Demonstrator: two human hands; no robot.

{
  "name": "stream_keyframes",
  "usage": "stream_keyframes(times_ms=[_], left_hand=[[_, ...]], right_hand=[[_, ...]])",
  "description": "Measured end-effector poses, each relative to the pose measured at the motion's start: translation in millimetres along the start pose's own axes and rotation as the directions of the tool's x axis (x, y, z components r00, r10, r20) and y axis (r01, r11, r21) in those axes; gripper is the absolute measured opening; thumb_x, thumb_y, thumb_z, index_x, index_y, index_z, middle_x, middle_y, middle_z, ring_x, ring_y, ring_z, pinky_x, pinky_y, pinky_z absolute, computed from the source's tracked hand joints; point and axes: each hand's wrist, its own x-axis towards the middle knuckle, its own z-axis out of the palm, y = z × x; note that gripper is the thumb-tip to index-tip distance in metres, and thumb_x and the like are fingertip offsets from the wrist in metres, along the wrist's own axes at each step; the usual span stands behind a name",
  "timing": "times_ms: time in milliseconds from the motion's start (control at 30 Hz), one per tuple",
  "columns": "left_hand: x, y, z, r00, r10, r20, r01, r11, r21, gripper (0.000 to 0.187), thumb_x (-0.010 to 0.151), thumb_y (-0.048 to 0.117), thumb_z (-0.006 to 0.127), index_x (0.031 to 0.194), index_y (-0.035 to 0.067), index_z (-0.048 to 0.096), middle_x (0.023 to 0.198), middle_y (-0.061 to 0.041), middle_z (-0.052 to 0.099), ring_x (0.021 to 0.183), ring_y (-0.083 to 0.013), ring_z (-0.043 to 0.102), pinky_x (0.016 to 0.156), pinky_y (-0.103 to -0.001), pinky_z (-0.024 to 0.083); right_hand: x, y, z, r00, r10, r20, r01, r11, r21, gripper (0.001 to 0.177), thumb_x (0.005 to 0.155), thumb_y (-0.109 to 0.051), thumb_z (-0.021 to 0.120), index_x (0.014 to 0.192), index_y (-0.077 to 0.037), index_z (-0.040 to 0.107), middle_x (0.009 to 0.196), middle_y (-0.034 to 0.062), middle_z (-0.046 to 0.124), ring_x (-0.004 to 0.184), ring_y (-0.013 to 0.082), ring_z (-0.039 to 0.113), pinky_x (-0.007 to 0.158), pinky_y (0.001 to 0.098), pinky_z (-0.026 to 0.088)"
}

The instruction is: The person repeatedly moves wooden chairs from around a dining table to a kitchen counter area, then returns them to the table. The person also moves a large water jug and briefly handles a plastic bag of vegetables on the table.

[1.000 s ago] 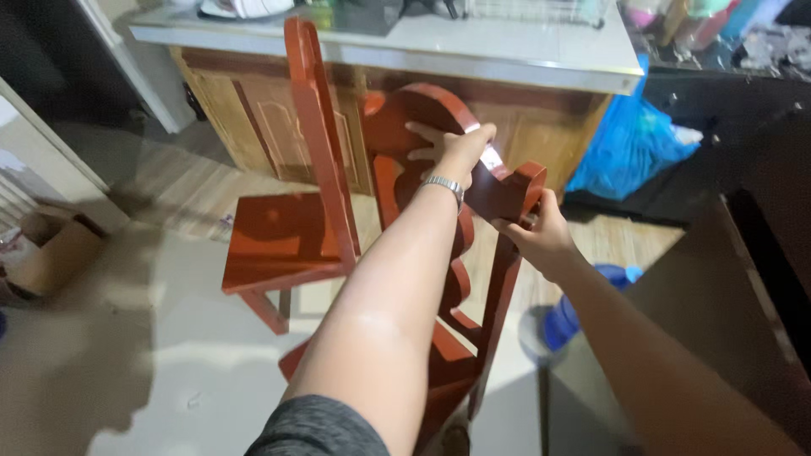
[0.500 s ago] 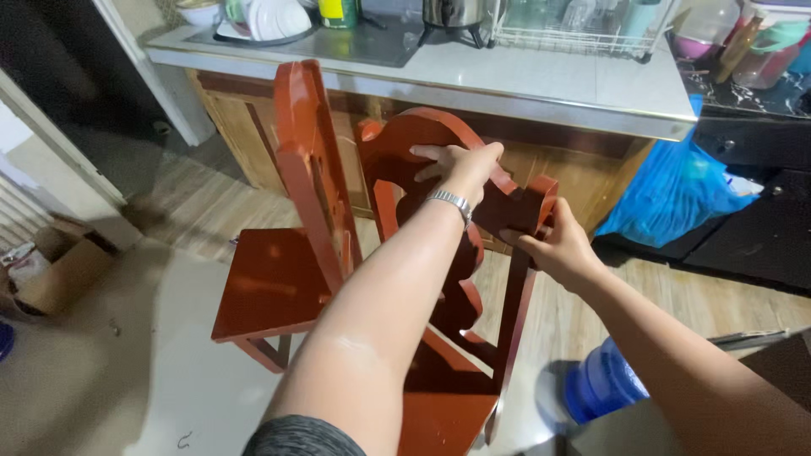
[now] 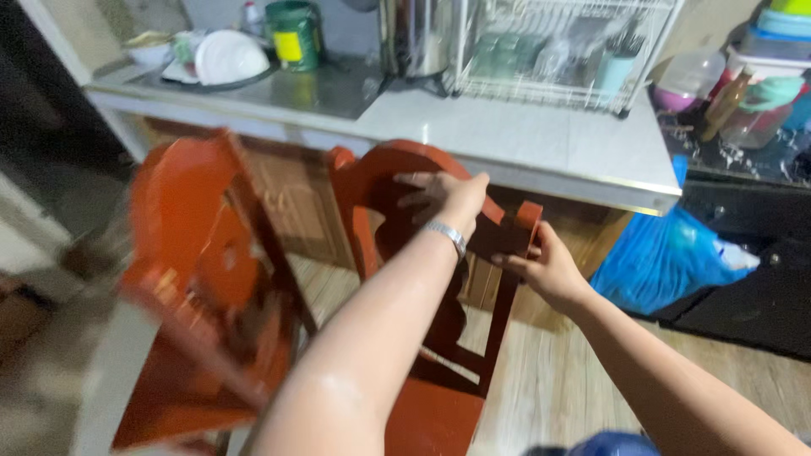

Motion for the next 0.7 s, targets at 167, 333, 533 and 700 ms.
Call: stream_keyframes(times_ms=[167, 333, 533, 700], left_hand=[[28.3, 34.4, 40.2, 0.999, -0.031, 0.014, 0.029, 0.991, 0.132, 0.129, 0.086, 0.043, 0.078, 0.158, 0.009, -0.023, 0.165, -0.036, -0.011, 0.153, -0.0568, 0.002, 0.121, -0.070, 0.016], [53.3, 50.9, 80.5, 1.000, 0.004, -0.014, -0.005, 0.996, -0.090, 0.136, 0.078, 0.024, 0.081, 0.158, 0.015, -0.028, 0.165, -0.032, -0.021, 0.153, -0.0555, -0.001, 0.121, -0.064, 0.022], [84.0, 61.5, 125.3, 0.996, 0.069, -0.050, -0.075, 0.989, -0.124, 0.135, 0.079, 0.025, 0.080, 0.157, 0.012, -0.030, 0.162, -0.035, -0.026, 0.151, -0.0600, -0.005, 0.120, -0.067, 0.016], [103.3, 41.3, 154.1, 0.993, 0.117, -0.005, -0.117, 0.992, 0.042, 0.139, 0.082, 0.039, 0.081, 0.154, 0.004, -0.032, 0.159, -0.040, -0.028, 0.150, -0.0605, -0.001, 0.118, -0.072, 0.011]], right_hand=[[52.8, 1.1, -39.1, 0.995, 0.095, 0.003, -0.095, 0.992, -0.083, 0.065, 0.079, -0.005, 0.080, 0.136, -0.008, 0.049, 0.126, 0.0063, 0.067, 0.113, 0.0172, 0.067, 0.084, 0.0354, 0.061], [101.1, 4.8, -71.0, 0.998, 0.069, 0.001, -0.068, 0.985, -0.159, 0.070, 0.078, -0.009, 0.083, 0.139, -0.011, 0.050, 0.123, 0.0065, 0.069, 0.112, 0.0184, 0.065, 0.083, 0.0359, 0.058], [146.3, 29.2, -97.8, 0.994, 0.112, 0.009, -0.111, 0.989, -0.095, 0.066, 0.078, -0.013, 0.081, 0.136, -0.011, 0.050, 0.124, 0.0046, 0.067, 0.114, 0.0172, 0.065, 0.084, 0.0366, 0.059], [174.3, 57.9, -125.8, 0.999, 0.015, 0.041, -0.008, 0.988, -0.155, 0.066, 0.078, -0.009, 0.083, 0.136, -0.007, 0.050, 0.126, 0.0058, 0.067, 0.116, 0.0165, 0.064, 0.094, 0.0339, 0.057]])
